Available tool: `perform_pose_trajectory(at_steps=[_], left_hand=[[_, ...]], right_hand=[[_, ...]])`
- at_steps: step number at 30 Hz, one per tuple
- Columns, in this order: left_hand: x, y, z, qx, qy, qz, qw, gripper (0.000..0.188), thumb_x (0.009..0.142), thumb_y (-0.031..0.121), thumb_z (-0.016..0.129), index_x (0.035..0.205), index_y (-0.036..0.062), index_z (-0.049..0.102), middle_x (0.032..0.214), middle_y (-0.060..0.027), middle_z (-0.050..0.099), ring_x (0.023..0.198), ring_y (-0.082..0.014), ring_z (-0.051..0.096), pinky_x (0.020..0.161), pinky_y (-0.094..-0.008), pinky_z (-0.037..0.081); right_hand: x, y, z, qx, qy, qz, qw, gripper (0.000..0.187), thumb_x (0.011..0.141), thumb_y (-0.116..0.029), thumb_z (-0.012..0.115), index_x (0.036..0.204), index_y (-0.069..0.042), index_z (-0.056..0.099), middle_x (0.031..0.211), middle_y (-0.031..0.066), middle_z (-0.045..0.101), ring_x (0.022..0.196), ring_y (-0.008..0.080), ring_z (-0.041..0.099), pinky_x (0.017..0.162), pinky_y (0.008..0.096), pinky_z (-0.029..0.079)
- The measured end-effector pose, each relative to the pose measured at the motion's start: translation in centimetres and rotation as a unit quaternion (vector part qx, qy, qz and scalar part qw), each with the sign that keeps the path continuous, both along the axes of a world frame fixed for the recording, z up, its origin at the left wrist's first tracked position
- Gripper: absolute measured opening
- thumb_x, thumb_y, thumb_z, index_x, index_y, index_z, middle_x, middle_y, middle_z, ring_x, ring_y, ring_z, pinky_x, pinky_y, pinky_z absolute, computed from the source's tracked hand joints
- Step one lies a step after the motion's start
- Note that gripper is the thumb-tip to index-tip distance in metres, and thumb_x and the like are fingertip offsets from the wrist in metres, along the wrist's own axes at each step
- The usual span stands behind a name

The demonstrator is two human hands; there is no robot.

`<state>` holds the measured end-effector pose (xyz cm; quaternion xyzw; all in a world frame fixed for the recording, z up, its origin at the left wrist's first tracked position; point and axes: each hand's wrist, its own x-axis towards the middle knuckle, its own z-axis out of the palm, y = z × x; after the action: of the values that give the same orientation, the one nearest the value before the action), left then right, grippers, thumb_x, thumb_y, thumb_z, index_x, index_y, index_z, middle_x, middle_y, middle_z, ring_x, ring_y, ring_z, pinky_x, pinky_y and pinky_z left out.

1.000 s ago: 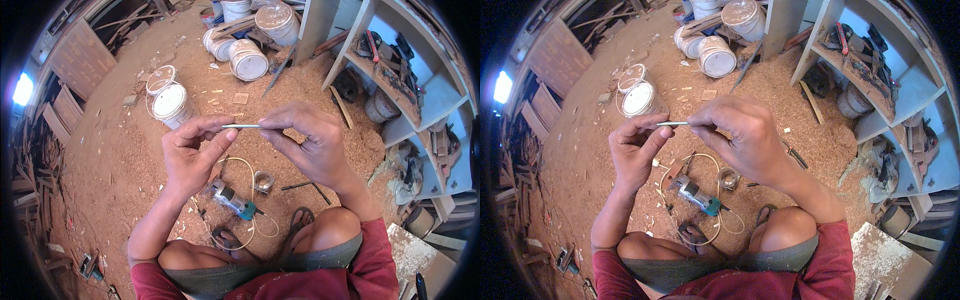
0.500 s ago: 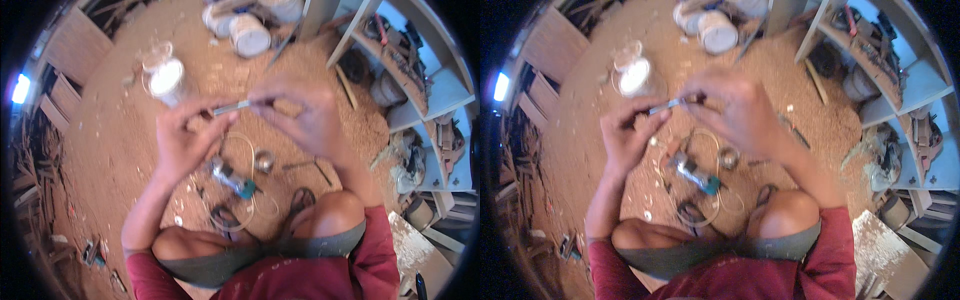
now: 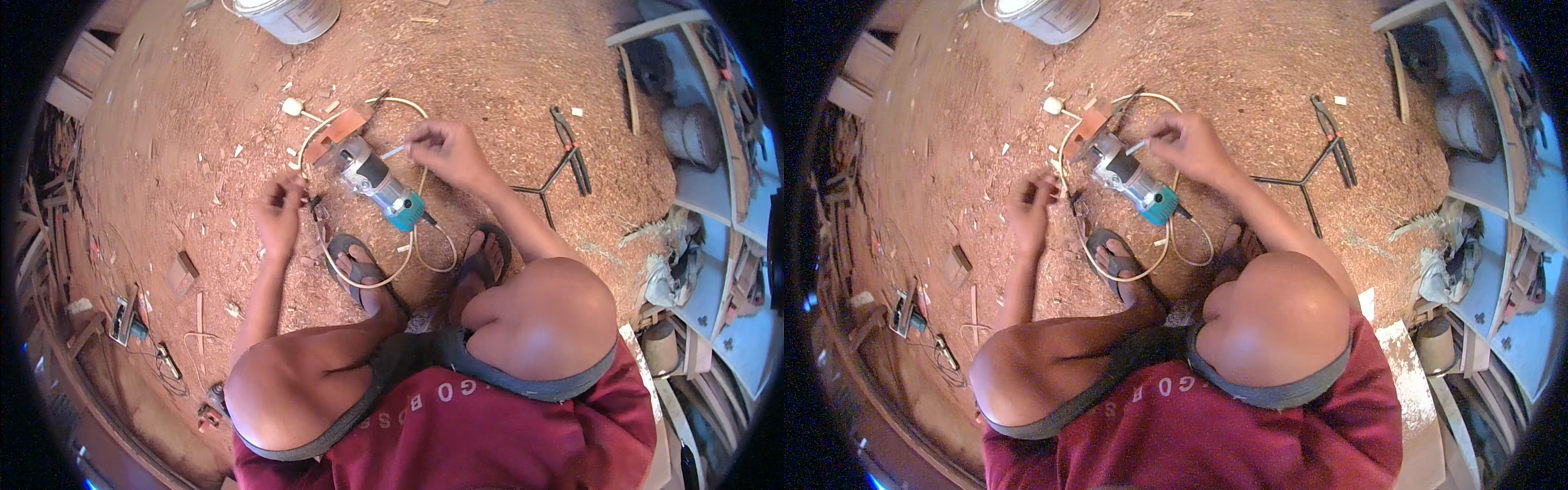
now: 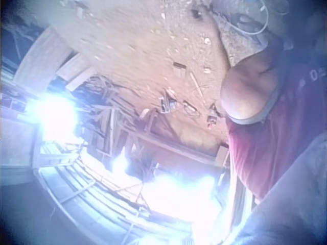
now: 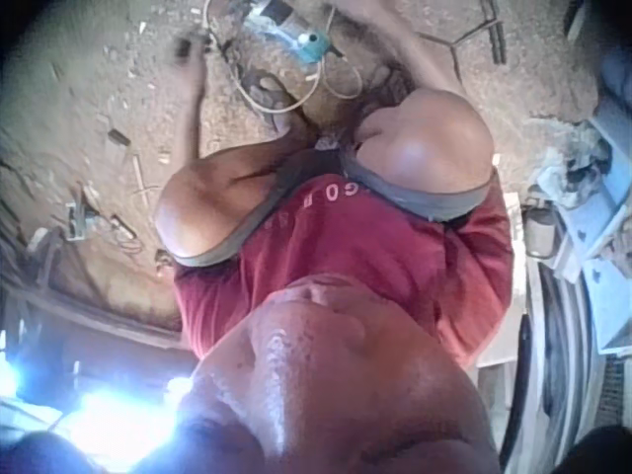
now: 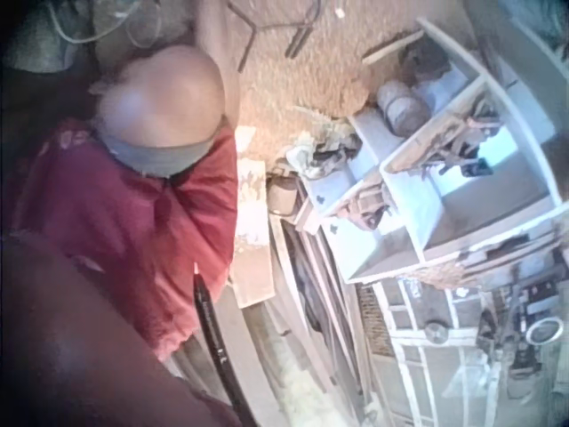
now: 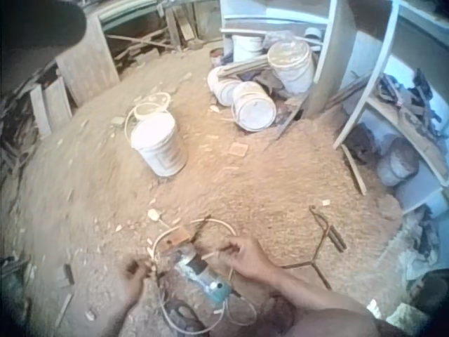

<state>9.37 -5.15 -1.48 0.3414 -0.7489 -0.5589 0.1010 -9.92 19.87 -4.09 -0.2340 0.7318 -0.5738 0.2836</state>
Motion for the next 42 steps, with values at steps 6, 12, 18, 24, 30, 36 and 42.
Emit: perform_pose_trajectory(at_steps=[6, 12, 18, 24, 30, 36, 42], left_hand=[[2.5, 6.5, -7.5, 0.325, 0.001, 0.138, 0.936, 0.031, 0.102, 0.01, 0.057, 0.129, -0.0046, 0.06, 0.114, -0.0113, 0.07, 0.102, -0.0187, 0.068, 0.081, -0.0282, 0.057], [1.8, 7.6, -7.6, 0.404, 0.02, 0.156, 0.901, 0.032, 0.102, 0.011, 0.058, 0.13, -0.0055, 0.059, 0.115, -0.0136, 0.069, 0.102, -0.0208, 0.069, 0.082, -0.0286, 0.059], [1.6, 7.2, -8.1, 0.404, 0.023, 0.159, 0.901, 0.025, 0.101, 0.008, 0.06, 0.121, -0.0055, 0.063, 0.109, -0.0128, 0.07, 0.098, -0.0197, 0.07, 0.079, -0.0269, 0.059], [1.5, 7.1, -8.0, 0.414, 0.015, 0.167, 0.895, 0.019, 0.1, 0.008, 0.061, 0.114, -0.0044, 0.065, 0.105, -0.0113, 0.07, 0.095, -0.0189, 0.07, 0.078, -0.0274, 0.059], [1.4, 7.1, -7.7, 0.407, -0.002, 0.157, 0.9, 0.022, 0.101, 0.008, 0.06, 0.119, -0.0038, 0.064, 0.107, -0.0108, 0.07, 0.094, -0.0185, 0.069, 0.078, -0.0287, 0.059], [1.3, 7.2, -7.4, 0.396, -0.005, 0.157, 0.905, 0.028, 0.1, 0.006, 0.06, 0.126, -0.0049, 0.062, 0.108, -0.0108, 0.069, 0.093, -0.0171, 0.069, 0.076, -0.0276, 0.06], [1.5, 7.1, -8.1, 0.39, 0.001, 0.149, 0.909, 0.029, 0.099, 0.007, 0.062, 0.126, -0.0051, 0.063, 0.107, -0.0109, 0.069, 0.091, -0.0169, 0.069, 0.077, -0.0278, 0.061]], right_hand=[[3.6, -2.5, -0.9, -0.027, 0.092, 0.074, 0.993, 0.017, 0.081, -0.008, 0.07, 0.095, 0.001, 0.071, 0.085, 0.0186, 0.071, 0.075, 0.0282, 0.072, 0.069, 0.0379, 0.057], [5.0, -2.7, -1.6, -0.011, 0.201, 0.099, 0.975, 0.018, 0.082, -0.007, 0.074, 0.097, 0.001, 0.07, 0.088, 0.0163, 0.07, 0.078, 0.028, 0.072, 0.07, 0.0362, 0.057], [5.7, -2.6, -1.8, -0.042, 0.223, 0.088, 0.97, 0.014, 0.082, -0.007, 0.074, 0.093, 0.0, 0.068, 0.088, 0.0151, 0.068, 0.079, 0.0304, 0.07, 0.069, 0.0391, 0.056], [6.5, -2.9, -2.7, -0.036, 0.207, 0.098, 0.973, 0.014, 0.084, -0.009, 0.073, 0.094, 0.0, 0.068, 0.089, 0.0153, 0.068, 0.081, 0.0321, 0.07, 0.072, 0.0392, 0.055], [6.2, -3.0, -3.3, -0.012, 0.208, 0.111, 0.972, 0.017, 0.085, -0.011, 0.073, 0.097, 0.0, 0.069, 0.092, 0.0174, 0.069, 0.081, 0.0341, 0.069, 0.072, 0.041, 0.055], [5.8, -3.4, -3.1, -0.001, 0.204, 0.117, 0.972, 0.016, 0.086, -0.01, 0.072, 0.097, 0.001, 0.07, 0.091, 0.0172, 0.069, 0.081, 0.0342, 0.068, 0.073, 0.0413, 0.055], [6.0, -3.5, -3.3, -0.03, 0.24, 0.14, 0.96, 0.014, 0.088, -0.009, 0.069, 0.096, 0.002, 0.07, 0.092, 0.0176, 0.068, 0.084, 0.0336, 0.068, 0.073, 0.0415, 0.055]])
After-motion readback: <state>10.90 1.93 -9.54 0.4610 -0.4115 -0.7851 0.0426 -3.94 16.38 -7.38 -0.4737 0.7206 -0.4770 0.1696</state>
